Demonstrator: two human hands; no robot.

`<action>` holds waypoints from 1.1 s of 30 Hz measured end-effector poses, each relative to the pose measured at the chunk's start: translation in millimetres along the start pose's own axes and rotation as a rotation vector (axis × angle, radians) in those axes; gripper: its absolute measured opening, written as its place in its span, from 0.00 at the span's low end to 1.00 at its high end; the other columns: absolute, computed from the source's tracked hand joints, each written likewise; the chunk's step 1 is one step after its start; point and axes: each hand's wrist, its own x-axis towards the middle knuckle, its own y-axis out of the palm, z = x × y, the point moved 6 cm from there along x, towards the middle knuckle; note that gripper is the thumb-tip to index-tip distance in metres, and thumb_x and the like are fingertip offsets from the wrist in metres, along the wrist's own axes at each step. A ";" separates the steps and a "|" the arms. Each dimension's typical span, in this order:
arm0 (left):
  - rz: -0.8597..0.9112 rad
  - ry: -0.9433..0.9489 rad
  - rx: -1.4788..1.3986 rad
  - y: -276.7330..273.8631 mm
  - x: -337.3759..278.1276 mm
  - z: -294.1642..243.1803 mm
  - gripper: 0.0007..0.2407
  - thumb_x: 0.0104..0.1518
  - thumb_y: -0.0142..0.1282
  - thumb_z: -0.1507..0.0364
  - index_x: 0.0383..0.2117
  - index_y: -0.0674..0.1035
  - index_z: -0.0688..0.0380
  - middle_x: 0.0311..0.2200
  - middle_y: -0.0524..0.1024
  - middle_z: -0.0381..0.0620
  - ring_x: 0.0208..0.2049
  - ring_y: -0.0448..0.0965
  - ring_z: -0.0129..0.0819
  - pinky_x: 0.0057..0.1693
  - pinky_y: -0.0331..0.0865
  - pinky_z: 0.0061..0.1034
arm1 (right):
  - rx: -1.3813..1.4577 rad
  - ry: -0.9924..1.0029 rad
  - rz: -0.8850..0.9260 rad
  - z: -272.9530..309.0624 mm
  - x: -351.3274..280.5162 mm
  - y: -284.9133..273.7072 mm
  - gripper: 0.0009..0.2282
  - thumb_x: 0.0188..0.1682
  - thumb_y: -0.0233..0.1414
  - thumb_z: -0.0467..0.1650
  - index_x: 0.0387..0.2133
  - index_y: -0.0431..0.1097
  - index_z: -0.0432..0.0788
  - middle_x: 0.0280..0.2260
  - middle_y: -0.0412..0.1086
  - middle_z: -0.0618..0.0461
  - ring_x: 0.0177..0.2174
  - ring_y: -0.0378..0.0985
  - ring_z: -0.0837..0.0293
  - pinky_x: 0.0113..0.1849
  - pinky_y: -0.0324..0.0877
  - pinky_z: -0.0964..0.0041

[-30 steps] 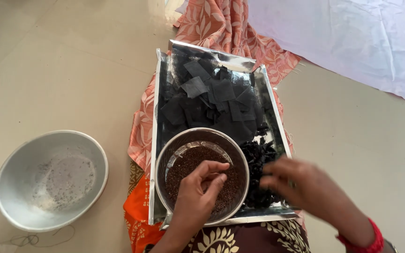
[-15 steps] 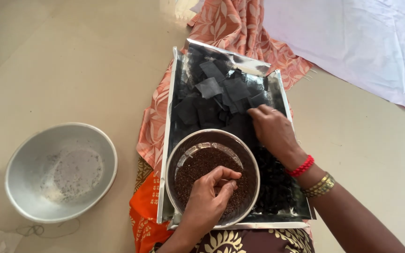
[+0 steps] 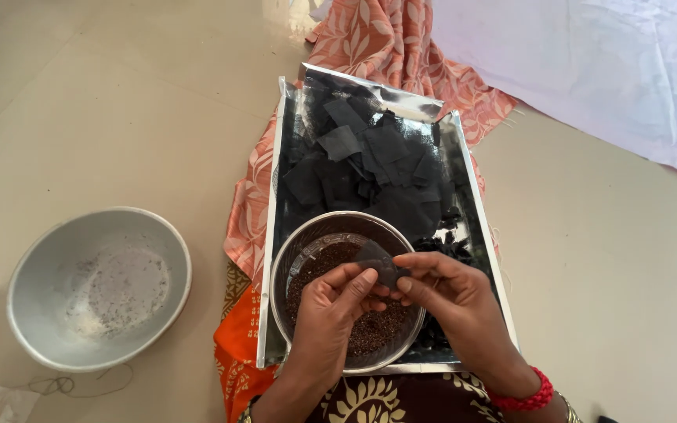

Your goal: Rolling small black rectangular pieces of material with seeds or grains inside.

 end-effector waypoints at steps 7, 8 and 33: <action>-0.074 0.012 0.062 -2.3 -3.7 -7.6 0.06 0.58 0.59 0.74 0.36 0.84 0.65 0.29 0.84 0.47 0.31 0.82 0.27 0.42 0.78 0.22 | -0.616 -0.375 -0.044 23.7 -13.4 16.6 0.12 0.45 0.59 0.25 0.44 0.77 0.39 0.43 0.75 0.50 0.37 0.82 0.60 0.37 0.79 0.68; -0.074 0.032 0.108 -2.0 -4.7 -8.2 0.06 0.59 0.59 0.74 0.35 0.83 0.65 0.28 0.83 0.46 0.30 0.81 0.26 0.42 0.76 0.20 | -0.693 -0.491 -0.073 31.1 -18.9 19.8 0.14 0.45 0.60 0.25 0.45 0.76 0.38 0.45 0.74 0.48 0.41 0.81 0.56 0.40 0.78 0.66; -0.057 0.107 0.342 12.2 -9.8 -13.4 0.07 0.59 0.58 0.76 0.41 0.81 0.67 0.33 0.83 0.49 0.35 0.83 0.27 0.46 0.80 0.20 | 0.245 0.218 0.067 -32.7 2.2 -2.6 0.10 0.51 0.55 0.27 0.39 0.78 0.30 0.33 0.79 0.47 0.34 0.81 0.60 0.41 0.77 0.65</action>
